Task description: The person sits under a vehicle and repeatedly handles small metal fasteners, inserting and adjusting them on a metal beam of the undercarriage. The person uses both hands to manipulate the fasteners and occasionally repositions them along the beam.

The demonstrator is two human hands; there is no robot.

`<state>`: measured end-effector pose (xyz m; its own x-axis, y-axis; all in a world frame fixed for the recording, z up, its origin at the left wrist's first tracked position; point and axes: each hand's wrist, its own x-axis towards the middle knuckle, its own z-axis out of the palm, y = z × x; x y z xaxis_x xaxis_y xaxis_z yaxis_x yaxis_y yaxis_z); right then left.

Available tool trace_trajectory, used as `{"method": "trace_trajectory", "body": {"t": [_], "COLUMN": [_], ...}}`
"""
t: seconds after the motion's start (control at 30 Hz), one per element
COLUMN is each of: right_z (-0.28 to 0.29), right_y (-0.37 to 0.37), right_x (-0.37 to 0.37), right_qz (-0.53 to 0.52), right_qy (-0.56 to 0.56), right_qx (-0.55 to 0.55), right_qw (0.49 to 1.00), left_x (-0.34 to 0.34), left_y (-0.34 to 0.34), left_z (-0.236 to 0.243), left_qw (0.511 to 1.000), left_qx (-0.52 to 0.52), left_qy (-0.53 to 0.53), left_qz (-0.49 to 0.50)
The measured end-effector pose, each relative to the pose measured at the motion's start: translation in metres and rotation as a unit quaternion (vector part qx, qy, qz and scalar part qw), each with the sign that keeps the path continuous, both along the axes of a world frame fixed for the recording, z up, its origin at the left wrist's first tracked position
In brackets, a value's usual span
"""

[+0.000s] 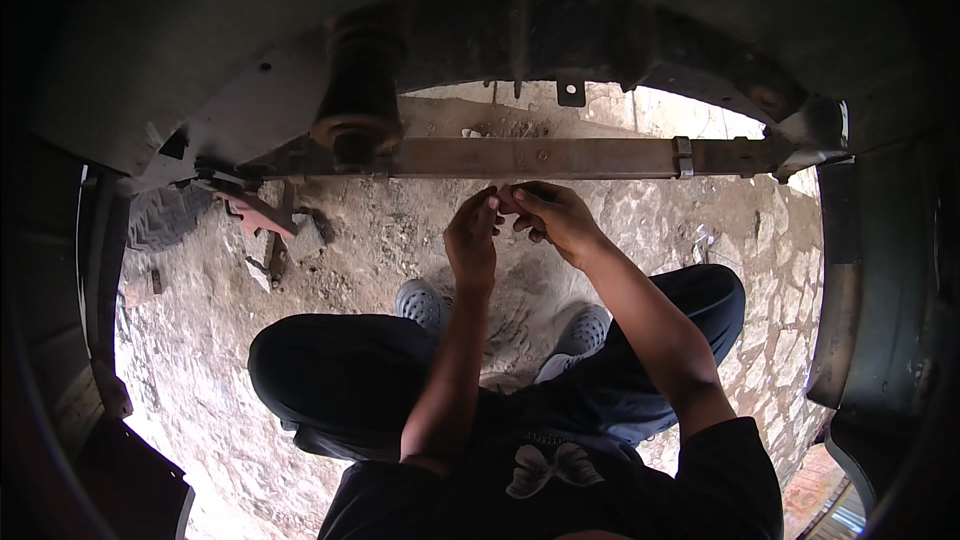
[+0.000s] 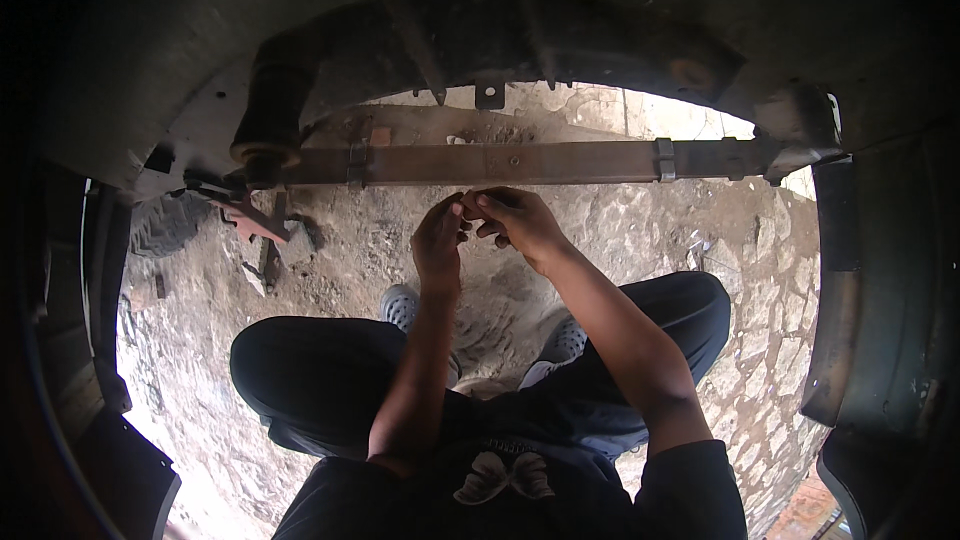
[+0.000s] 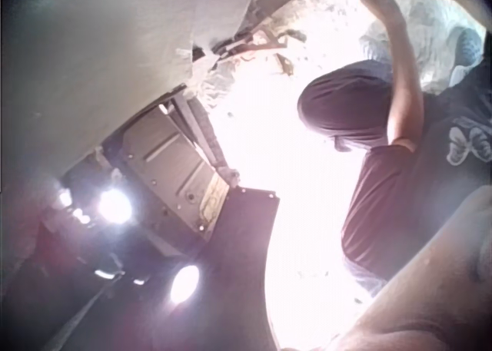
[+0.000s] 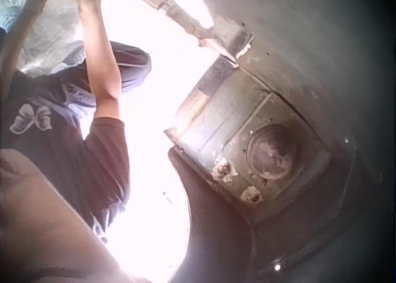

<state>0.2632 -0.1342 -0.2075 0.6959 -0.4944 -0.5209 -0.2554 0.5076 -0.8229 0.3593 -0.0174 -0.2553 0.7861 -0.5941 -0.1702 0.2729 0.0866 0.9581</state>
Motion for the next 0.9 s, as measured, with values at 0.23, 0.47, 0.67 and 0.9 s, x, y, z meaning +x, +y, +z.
{"method": "trace_trajectory", "body": {"t": [0.23, 0.47, 0.67, 0.9], "right_z": [-0.007, -0.008, -0.009, -0.02], "right_y": [0.001, 0.01, 0.007, -0.011], "right_x": [-0.004, -0.009, -0.015, -0.016], "right_qz": [0.046, 0.081, 0.041, 0.032], "right_qy": [-0.016, -0.058, -0.095, -0.058], "right_qx": [-0.068, -0.087, 0.202, -0.08], "right_qw": [0.996, 0.991, 0.974, 0.995], "left_x": [0.008, 0.01, 0.012, 0.007], "left_y": [0.009, 0.015, 0.017, 0.019], "left_z": [0.006, 0.007, -0.01, 0.003], "left_qw": [0.995, 0.984, 0.983, 0.998], "left_qx": [-0.064, -0.102, -0.122, 0.032], "left_qy": [0.061, 0.138, 0.126, 0.049], "left_qz": [-0.036, -0.054, -0.058, -0.038]}}
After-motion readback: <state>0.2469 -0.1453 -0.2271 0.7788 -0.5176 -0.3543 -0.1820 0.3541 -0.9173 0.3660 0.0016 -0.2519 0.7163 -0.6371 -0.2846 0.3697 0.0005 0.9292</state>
